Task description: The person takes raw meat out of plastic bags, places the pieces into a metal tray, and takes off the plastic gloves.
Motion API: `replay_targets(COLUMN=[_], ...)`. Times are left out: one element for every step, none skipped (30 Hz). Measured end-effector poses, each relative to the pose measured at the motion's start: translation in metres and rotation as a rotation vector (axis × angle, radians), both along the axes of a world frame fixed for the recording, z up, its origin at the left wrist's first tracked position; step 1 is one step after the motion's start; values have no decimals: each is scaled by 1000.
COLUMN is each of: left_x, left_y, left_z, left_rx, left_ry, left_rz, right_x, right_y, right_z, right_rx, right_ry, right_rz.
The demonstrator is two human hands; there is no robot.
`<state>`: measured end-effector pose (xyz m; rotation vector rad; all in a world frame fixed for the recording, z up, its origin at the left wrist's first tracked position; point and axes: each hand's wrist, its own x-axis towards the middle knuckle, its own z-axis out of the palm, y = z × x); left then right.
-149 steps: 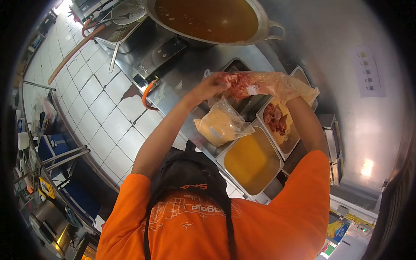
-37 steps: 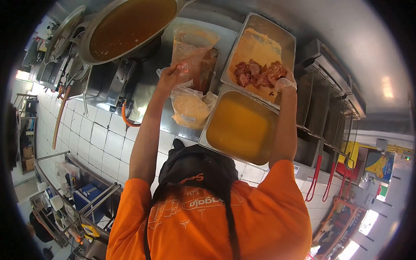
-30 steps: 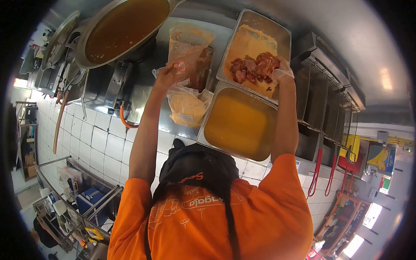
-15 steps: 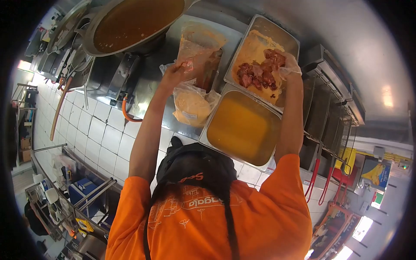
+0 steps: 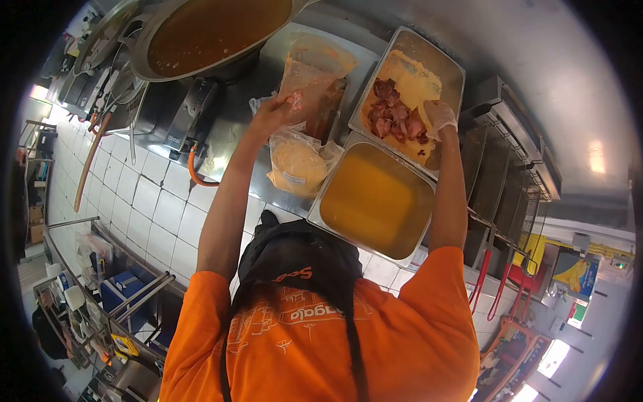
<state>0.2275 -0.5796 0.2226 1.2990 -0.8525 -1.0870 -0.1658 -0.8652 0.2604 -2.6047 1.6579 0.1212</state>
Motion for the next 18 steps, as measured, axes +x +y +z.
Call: replay_targets(left_x=[0,-1,-1,-1,-1,-1,1,1,0,-1,-1,-4,-6,-6,-4,-1,-1,-1], left_y=[0,1,1,0,-1,-2,-2,-2,0,0,-1,-3,-5,-11,-20,-27,-28,-28], left_z=[2,5,7,9,7,6,5,6,8,10,11,13,13,9,4,0,12,29], left_rx=[18,33,47,63,64,63,63,64,62,61,48,36,24,36,47,57,104,151], left_ry=[-4,-1,1,1,8,13,18,-2,-22,-42,-60,-77,-95,-49,-3,44,-78,-199], left_rz=[-9,-8,-9,-10,-15,-17,-18,-27,-33,-37,-41,-45,-50,-86,-123,-158,-168,-175], right_x=[8,25,39,47,54,63,72,82,98,115,136,154,171,185,194,202,214,227], right_y=[8,31,47,50,49,50,52,53,58,64,80,94,106,116,113,110,93,89], right_z=[7,33,51,55,56,53,50,43,42,42,50,53,52,51,44,37,13,11], right_rx=[33,67,101,95,88,151,217,353,454,559,631,705,818,932,967,1003,960,916], right_ry=[-104,-208,-313,-243,-172,-220,-267,-430,-604,-775,-958,-1139,-1259,-1376,-1407,-1438,-1385,-1332], right_rz=[-20,-41,-64,48,160,204,245,220,216,212,227,240,289,340,370,401,413,425])
